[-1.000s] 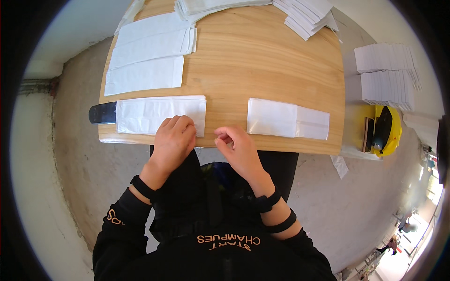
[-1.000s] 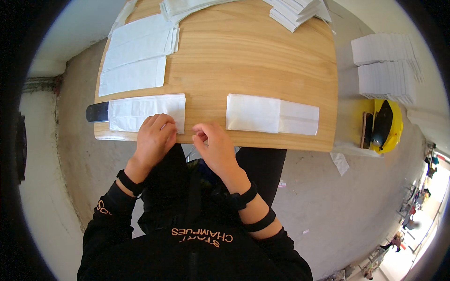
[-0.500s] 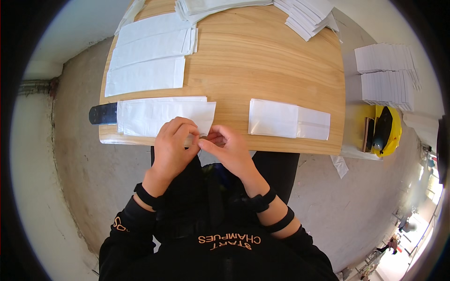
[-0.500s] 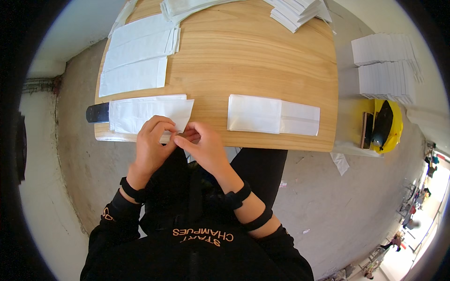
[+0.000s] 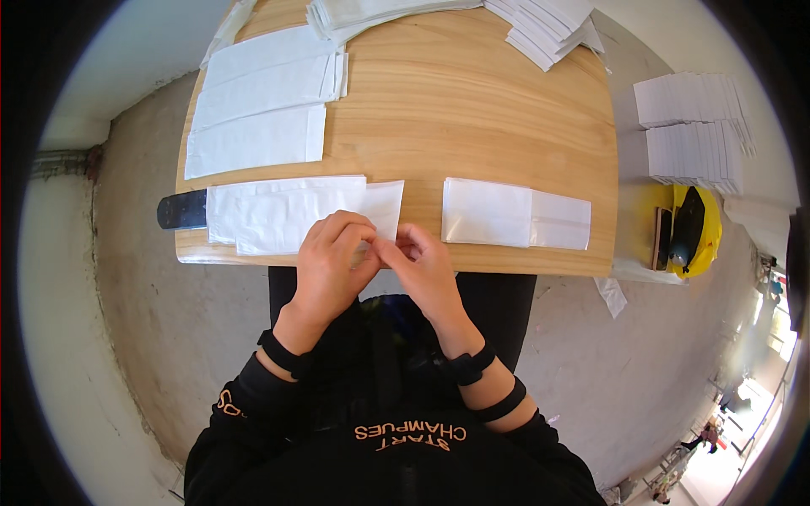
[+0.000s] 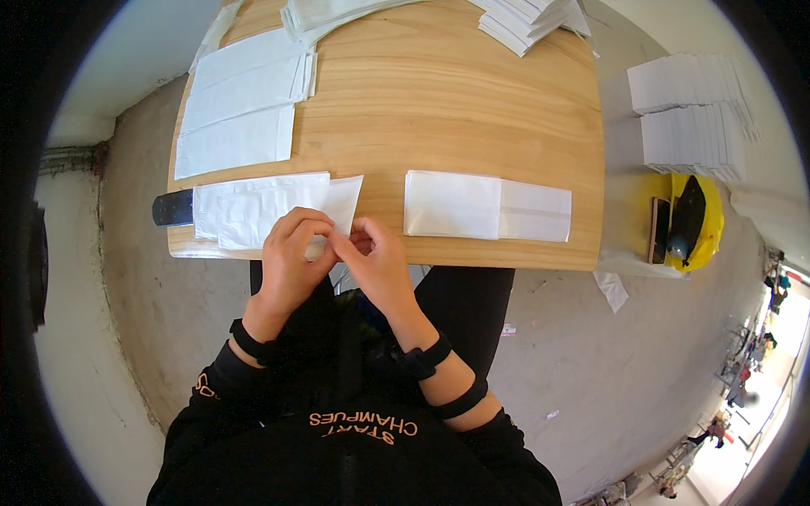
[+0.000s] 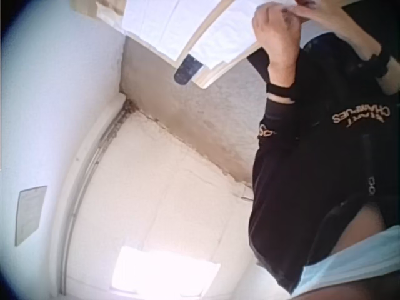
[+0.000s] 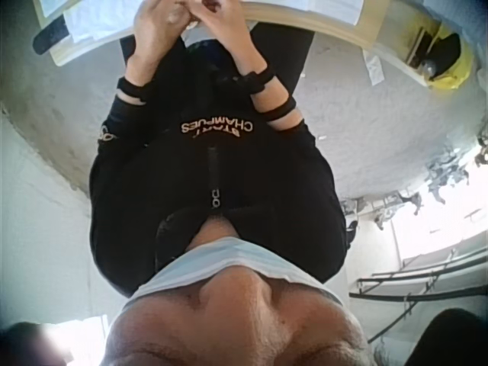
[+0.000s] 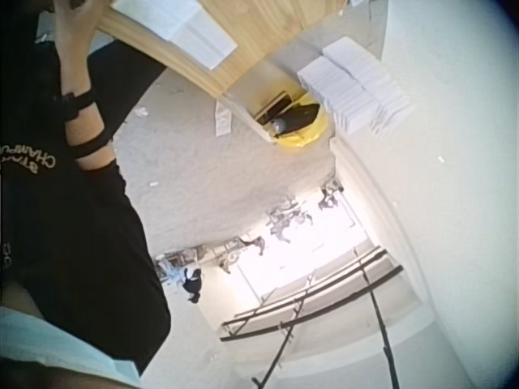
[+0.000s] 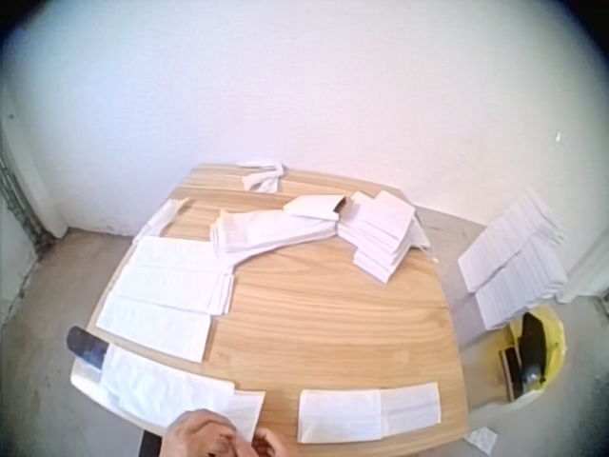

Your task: The recorder is folding rectangular white plastic bags on a wooden table.

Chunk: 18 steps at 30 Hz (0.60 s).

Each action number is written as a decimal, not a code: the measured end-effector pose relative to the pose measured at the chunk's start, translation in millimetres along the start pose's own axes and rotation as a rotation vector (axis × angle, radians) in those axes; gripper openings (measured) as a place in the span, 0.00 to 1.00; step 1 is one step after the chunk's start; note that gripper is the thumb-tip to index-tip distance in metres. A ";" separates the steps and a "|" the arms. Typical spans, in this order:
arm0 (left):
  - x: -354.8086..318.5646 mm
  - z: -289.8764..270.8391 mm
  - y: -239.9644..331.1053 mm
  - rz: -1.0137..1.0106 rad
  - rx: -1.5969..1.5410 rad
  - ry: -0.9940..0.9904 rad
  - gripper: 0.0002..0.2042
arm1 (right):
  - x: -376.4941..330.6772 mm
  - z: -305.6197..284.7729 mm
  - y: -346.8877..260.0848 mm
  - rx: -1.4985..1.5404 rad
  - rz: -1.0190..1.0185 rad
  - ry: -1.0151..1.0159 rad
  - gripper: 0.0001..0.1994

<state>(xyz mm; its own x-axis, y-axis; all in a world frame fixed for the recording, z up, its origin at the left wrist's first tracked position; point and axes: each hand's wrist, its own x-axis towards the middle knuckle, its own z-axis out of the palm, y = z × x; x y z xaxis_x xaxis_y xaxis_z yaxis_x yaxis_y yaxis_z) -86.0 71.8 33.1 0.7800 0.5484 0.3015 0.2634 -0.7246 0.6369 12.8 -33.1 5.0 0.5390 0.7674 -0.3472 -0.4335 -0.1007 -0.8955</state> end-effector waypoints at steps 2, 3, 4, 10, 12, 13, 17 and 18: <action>0.6 -0.4 2.4 -0.025 -0.003 -0.011 0.09 | 0.4 -1.1 1.5 0.077 0.051 0.023 0.10; 0.4 -0.6 3.2 -0.051 -0.007 -0.020 0.08 | 0.4 -2.6 0.6 0.004 0.052 0.031 0.10; 0.0 -0.9 3.4 -0.050 -0.006 -0.022 0.08 | 0.1 -3.6 -0.6 -0.070 0.052 0.039 0.10; -0.8 -2.9 4.0 -0.250 -0.179 0.006 0.06 | -2.1 -5.4 -6.3 -0.285 -0.008 0.056 0.08; -0.3 -3.2 2.3 -0.244 -0.166 0.036 0.07 | -1.6 -6.2 -8.3 -0.295 -0.022 0.055 0.07; -1.1 -4.1 1.6 -0.243 -0.165 0.036 0.07 | -1.5 -6.2 -8.9 -0.305 -0.037 0.053 0.07; -6.0 -5.9 1.7 -0.317 -0.199 0.033 0.08 | -1.6 -6.0 -8.8 -0.324 -0.050 0.074 0.06; -6.4 -6.1 2.1 -0.317 -0.181 0.036 0.10 | -1.7 -6.1 -8.9 -0.339 -0.055 0.079 0.06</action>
<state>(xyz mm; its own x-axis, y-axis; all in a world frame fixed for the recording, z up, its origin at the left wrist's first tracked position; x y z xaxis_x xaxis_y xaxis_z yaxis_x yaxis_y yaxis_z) -93.9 69.3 36.9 0.6544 0.7506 0.0916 0.3814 -0.4323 0.8171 20.2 -37.3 11.9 0.6149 0.7274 -0.3046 -0.1453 -0.2751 -0.9504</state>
